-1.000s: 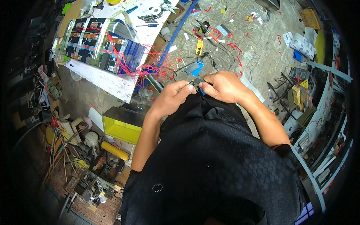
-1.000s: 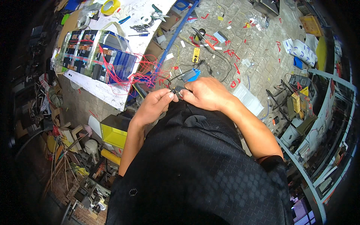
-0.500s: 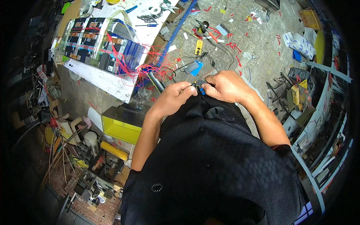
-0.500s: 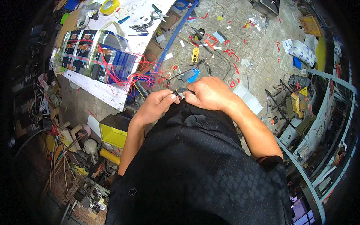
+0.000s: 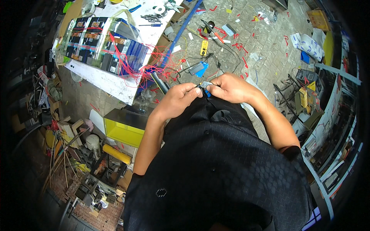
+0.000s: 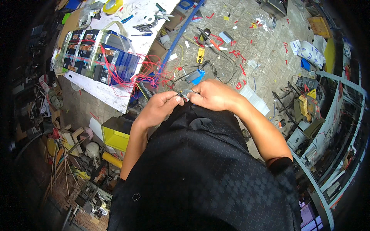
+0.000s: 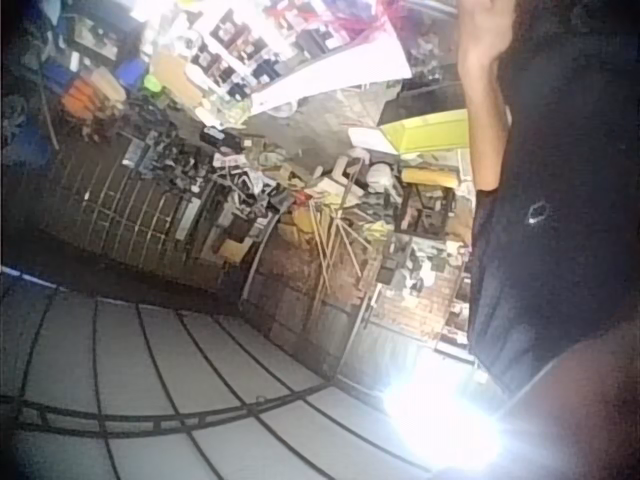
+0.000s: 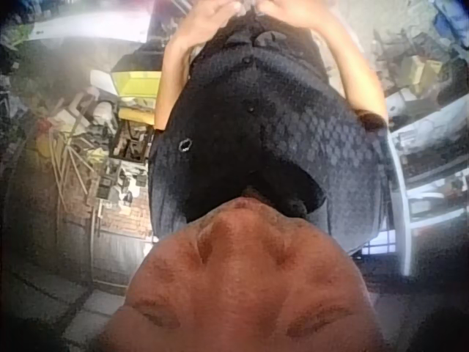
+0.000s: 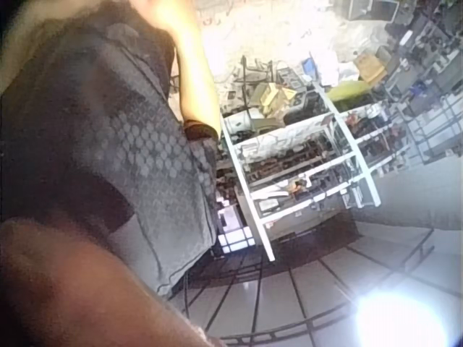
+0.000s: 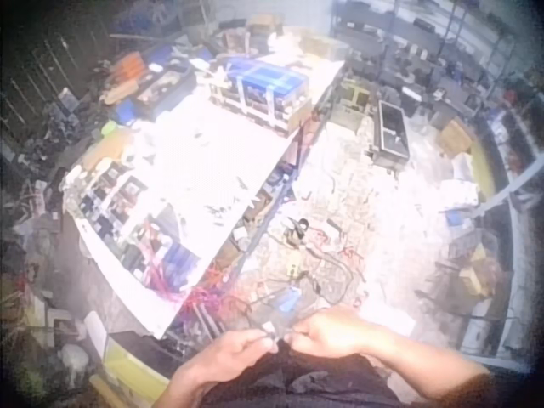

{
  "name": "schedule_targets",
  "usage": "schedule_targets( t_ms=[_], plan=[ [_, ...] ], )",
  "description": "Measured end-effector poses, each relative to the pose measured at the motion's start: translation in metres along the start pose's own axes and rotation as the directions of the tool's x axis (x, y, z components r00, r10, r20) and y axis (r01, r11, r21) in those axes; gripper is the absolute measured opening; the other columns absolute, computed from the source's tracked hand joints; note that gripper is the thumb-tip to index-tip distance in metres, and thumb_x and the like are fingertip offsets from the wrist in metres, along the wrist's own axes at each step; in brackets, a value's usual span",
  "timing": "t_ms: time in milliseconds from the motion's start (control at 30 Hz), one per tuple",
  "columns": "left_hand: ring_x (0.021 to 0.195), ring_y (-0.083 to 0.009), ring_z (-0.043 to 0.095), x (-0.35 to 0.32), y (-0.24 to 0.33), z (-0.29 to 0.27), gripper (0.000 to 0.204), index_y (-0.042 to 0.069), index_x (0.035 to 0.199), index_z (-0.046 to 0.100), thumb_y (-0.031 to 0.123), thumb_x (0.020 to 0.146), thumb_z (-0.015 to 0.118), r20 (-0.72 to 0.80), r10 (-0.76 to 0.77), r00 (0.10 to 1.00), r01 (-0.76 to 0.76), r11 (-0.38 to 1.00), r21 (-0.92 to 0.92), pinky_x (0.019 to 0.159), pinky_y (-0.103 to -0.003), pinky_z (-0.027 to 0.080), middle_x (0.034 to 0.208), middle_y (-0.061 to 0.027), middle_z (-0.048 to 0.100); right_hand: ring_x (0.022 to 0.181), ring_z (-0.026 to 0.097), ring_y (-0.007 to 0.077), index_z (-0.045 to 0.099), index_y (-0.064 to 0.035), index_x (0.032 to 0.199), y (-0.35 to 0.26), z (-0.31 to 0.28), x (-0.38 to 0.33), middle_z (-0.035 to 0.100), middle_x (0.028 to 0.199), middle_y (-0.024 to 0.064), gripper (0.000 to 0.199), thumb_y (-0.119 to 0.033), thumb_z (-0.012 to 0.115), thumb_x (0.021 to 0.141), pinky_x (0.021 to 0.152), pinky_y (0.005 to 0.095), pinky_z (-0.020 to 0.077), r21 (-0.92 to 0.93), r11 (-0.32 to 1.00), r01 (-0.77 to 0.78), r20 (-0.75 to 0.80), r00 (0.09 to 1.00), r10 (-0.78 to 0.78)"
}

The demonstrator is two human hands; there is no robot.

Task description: The person strips the insulation from a blue cable using a utility knife, then uses pliers to crimp a metal connector onto the exposed wire end. The person works at a cluttered workbench with various tools and electronic components visible.

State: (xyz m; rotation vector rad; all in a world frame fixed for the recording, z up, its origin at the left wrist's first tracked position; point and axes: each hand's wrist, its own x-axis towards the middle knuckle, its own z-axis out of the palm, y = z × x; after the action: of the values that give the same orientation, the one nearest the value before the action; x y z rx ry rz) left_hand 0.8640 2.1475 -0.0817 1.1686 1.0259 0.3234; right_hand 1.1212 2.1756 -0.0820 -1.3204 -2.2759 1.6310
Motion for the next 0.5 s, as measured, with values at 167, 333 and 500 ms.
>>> schedule_targets(
  t_ms=[167, 333, 500],
  plan=[
    [0.067, -0.0037, 0.044, 0.000, -0.006, 0.002, 0.027, 0.002, 0.105, 0.073, 0.025, 0.107, 0.059, -0.046, 0.059, 0.997, -0.056, 0.996, 0.071, 0.060, -0.025, 0.038, 0.076, 0.0057, 0.054, 0.044, 0.056, 0.0140, 0.058, -0.0042, 0.076, -0.006, 0.000, 0.000, 0.055, 0.057, 0.0027, 0.043, -0.034, 0.050, 0.105, 0.044, 0.0312, 0.0442, 0.469, 0.841, -0.268, 0.223, 0.958, 0.181],
    [0.067, -0.0043, 0.046, 0.001, -0.003, 0.006, 0.028, 0.002, 0.107, 0.074, 0.026, 0.107, 0.059, -0.057, 0.034, 0.998, -0.030, 0.998, 0.062, 0.060, -0.025, 0.040, 0.076, 0.0061, 0.055, 0.040, 0.053, 0.0123, 0.053, -0.0045, 0.072, 0.000, 0.008, 0.004, 0.053, 0.055, 0.0019, 0.045, -0.032, 0.046, 0.108, 0.042, 0.0286, 0.0422, 0.676, 0.705, -0.215, 0.225, 0.971, 0.080],
    [0.071, -0.0080, 0.052, -0.002, 0.003, 0.000, 0.029, 0.000, 0.104, 0.072, 0.026, 0.106, 0.060, -0.116, -0.002, 0.993, 0.005, 1.000, 0.026, 0.065, -0.029, 0.045, 0.075, 0.0002, 0.058, 0.039, 0.051, 0.0124, 0.052, -0.0036, 0.074, -0.006, 0.000, 0.003, 0.054, 0.057, 0.0037, 0.048, -0.034, 0.046, 0.110, 0.045, 0.0268, 0.0424, 0.755, 0.651, -0.085, 0.001, 0.992, 0.128]
  ],
)
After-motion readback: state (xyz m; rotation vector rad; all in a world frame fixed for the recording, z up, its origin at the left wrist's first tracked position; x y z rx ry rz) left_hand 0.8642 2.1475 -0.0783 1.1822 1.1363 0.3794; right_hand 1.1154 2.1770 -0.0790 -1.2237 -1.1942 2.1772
